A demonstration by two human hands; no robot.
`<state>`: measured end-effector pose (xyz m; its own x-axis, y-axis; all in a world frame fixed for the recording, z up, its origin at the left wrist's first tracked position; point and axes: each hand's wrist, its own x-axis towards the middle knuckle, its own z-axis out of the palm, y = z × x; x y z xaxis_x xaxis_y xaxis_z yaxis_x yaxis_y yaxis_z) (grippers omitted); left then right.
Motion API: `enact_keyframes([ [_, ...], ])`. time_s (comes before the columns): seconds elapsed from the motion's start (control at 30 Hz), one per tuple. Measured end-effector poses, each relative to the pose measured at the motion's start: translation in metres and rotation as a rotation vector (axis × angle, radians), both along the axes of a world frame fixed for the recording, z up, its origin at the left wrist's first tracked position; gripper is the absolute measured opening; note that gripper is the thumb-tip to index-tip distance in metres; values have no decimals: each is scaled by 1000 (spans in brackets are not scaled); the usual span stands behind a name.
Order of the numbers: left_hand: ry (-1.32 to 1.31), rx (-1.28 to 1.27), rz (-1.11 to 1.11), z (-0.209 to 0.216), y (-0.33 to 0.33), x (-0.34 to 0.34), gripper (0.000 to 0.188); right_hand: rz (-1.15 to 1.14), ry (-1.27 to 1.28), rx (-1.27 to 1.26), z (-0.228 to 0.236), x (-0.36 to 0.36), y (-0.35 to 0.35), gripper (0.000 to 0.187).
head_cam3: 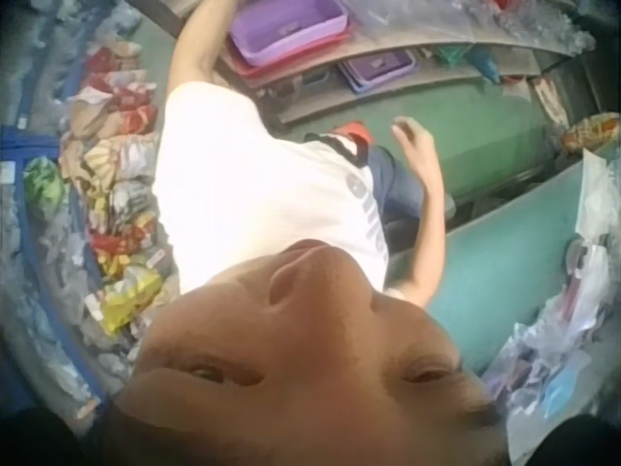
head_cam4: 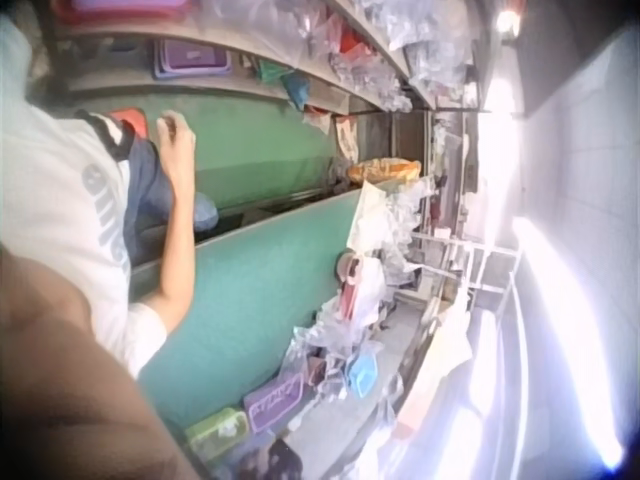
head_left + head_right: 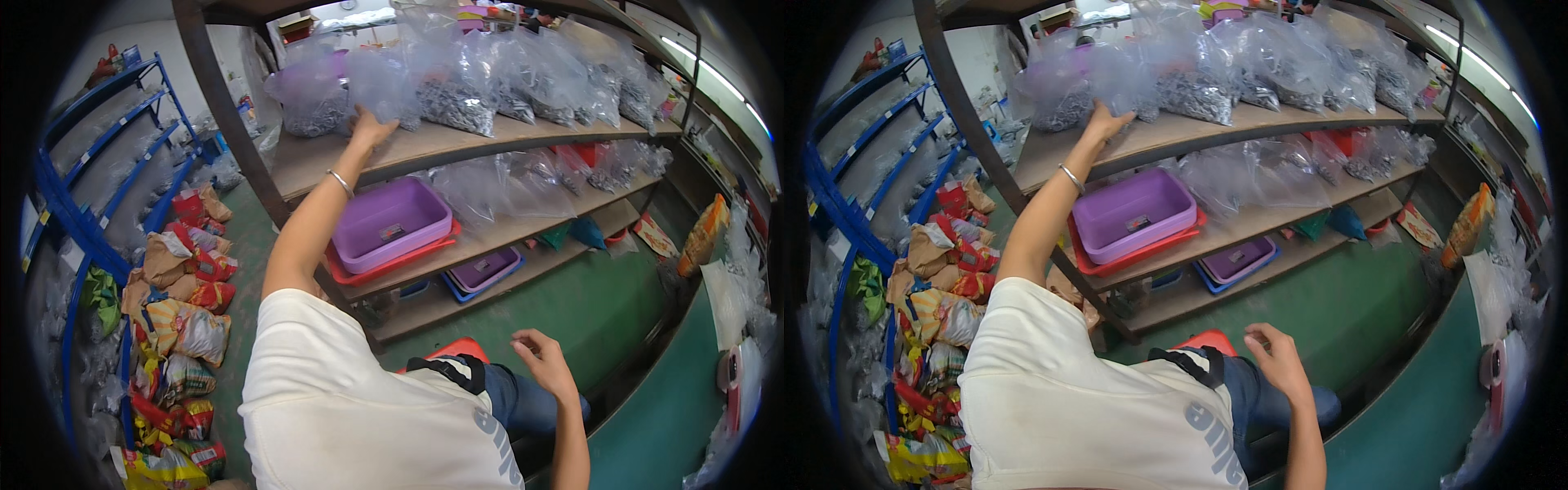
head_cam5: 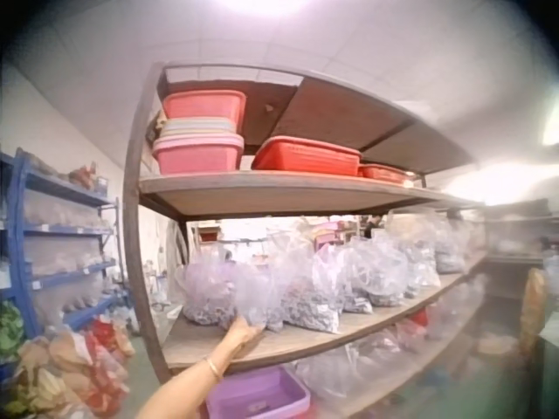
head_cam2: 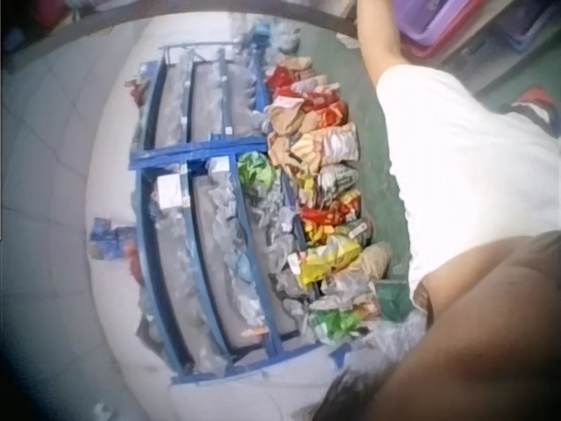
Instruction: The person retrieves a bag of small metal rings from a shelf, pours them onto a table, and sorts through the pile by hand, moving individual rings aside.
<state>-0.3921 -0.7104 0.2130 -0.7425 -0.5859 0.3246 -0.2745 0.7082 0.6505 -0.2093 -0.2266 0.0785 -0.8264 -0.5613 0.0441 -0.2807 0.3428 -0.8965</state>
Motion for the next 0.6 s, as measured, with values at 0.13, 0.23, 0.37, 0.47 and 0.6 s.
enact_keyframes([
  [0.13,300,-68,-237,-2,-27,10,117,22,-11,68,10,14,7,21],
  [0.23,286,-217,175,25,79,44,118,-46,31,114,15,28,26,23],
  [0.37,876,-159,-467,22,215,65,79,-123,133,215,9,46,54,29],
  [0.47,713,386,-1144,-1,336,96,56,-298,205,304,5,81,68,31],
  [0.6,72,496,-1784,-52,459,128,51,-513,-1,422,8,132,80,33],
])
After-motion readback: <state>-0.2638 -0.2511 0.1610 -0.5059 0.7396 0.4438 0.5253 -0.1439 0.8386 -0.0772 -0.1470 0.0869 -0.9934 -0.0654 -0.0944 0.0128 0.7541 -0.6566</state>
